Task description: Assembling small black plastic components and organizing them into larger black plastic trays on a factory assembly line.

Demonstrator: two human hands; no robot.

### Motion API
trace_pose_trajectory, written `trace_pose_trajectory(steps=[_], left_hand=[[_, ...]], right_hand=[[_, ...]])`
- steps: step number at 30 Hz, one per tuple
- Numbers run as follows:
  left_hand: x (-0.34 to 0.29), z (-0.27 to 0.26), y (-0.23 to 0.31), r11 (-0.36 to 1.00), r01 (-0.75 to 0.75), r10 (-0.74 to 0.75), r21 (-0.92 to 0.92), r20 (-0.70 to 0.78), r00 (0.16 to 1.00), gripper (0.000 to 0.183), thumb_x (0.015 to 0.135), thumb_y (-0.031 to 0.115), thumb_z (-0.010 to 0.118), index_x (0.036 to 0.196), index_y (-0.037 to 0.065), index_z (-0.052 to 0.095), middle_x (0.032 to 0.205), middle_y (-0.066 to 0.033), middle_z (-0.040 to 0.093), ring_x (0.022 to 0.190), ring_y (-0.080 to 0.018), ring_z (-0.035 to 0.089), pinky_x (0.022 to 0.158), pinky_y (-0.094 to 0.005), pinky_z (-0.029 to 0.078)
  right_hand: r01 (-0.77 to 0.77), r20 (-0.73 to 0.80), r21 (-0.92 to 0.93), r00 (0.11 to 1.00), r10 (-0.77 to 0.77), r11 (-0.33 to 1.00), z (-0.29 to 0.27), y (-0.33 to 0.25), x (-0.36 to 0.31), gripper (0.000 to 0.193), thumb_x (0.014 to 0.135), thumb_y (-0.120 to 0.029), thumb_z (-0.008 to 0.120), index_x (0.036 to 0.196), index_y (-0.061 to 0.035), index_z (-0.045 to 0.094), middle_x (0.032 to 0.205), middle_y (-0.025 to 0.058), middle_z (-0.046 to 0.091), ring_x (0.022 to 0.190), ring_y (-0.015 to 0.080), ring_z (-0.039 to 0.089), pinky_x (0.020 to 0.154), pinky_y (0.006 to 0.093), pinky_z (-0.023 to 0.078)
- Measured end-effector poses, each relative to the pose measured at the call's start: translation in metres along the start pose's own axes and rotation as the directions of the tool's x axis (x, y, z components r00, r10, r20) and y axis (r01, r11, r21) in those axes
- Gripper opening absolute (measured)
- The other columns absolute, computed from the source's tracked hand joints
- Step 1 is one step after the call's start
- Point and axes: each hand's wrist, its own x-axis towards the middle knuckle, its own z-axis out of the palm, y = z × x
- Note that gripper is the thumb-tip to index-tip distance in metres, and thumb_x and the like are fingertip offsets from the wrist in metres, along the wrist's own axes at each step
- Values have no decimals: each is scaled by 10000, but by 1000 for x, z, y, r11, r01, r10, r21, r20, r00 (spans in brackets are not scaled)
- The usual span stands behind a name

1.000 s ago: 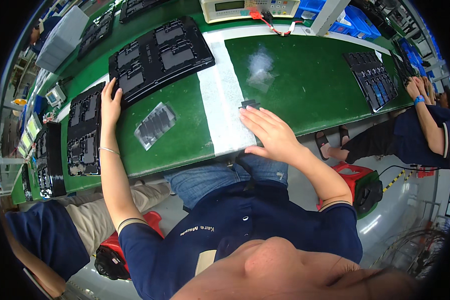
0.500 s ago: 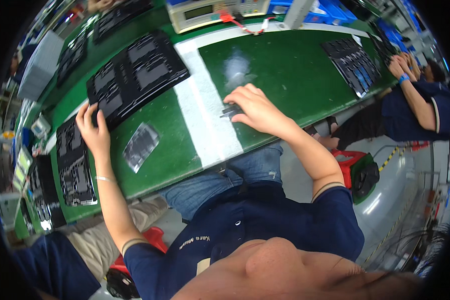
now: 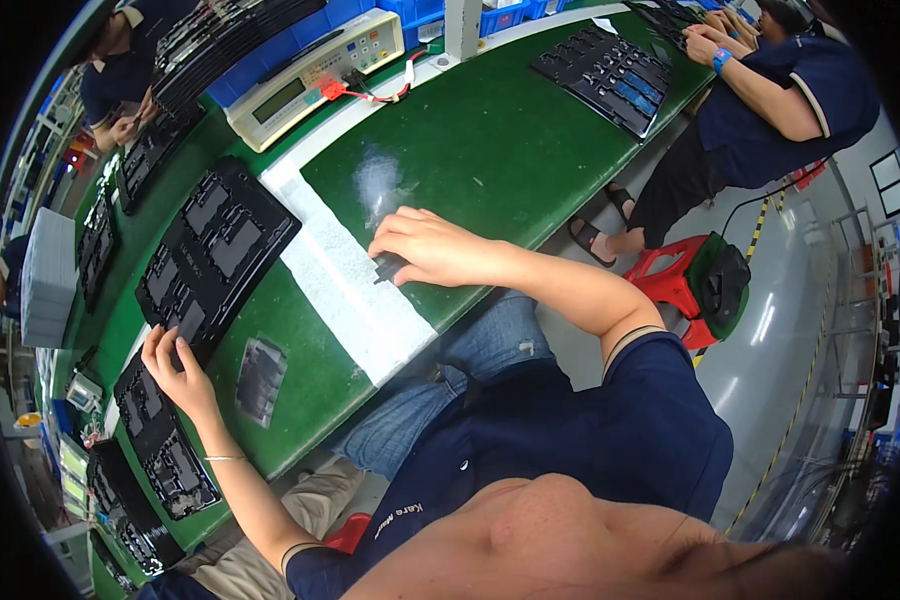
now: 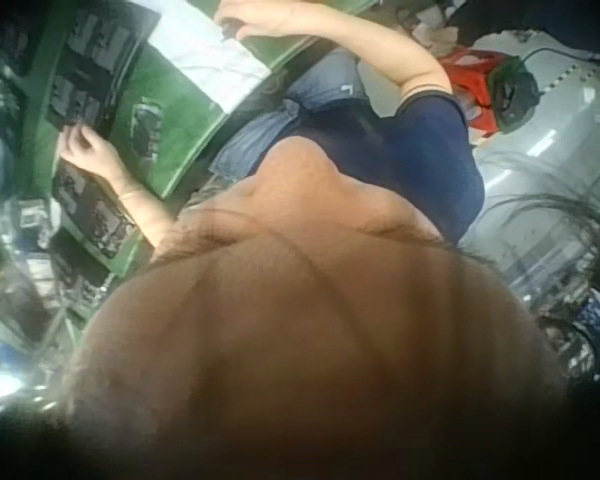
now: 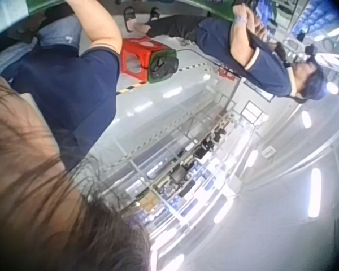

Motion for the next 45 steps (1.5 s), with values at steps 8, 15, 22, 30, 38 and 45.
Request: trace_pose_trajectory(steps=[8,15,22,30,38,45], left_hand=[[40,-47,162,372,153,437,-916,318,842,113,828,15,449,857,-27,550,959,-184,565,878,-279,576,756,-358,479],[39,-51,219,-336,263,645,-904,-17,764,282,768,-83,393,1037,-36,466,1054,-281,529,908,-411,562,765,-476,491],[34,-46,211,-383,213,578,-899,-53,814,211,817,-34,424,1021,-42,478,1023,-269,552,908,-409,562,760,-453,491],[48,-38,202,-269,222,655,-937,-9,756,228,788,-51,444,1007,-56,509,976,-240,577,877,-372,574,744,-435,488],[-38,76,201,446,168,761,-879,472,445,208,720,-4,541,925,22,557,905,-89,570,876,-248,548,756,-338,440],[-36,85,212,423,-239,893,-874,357,275,103,677,116,556,766,70,576,823,-16,548,838,-150,511,681,-279,370]], right_hand=[[2,-18,46,1000,-1,999,-2,-2,-6,303,682,-132,681,952,-67,560,902,64,560,870,245,520,819,346,403],[146,-65,64,988,-142,987,6,-11,-9,282,682,-88,661,940,-56,552,869,62,548,834,250,517,757,353,424],[160,-93,186,985,-145,969,8,-16,2,232,704,-26,615,926,-60,556,913,69,524,827,253,562,684,345,475],[-57,-51,410,995,86,910,-6,7,6,109,736,-12,622,843,-15,600,908,82,589,836,195,578,735,291,457],[-1,-628,479,699,343,878,-93,91,19,382,764,60,429,1134,-7,494,1141,88,539,1101,192,488,949,317,375],[-70,-638,756,145,756,651,-197,289,-14,234,788,80,522,1013,38,471,944,155,577,837,244,620,695,279,521]])
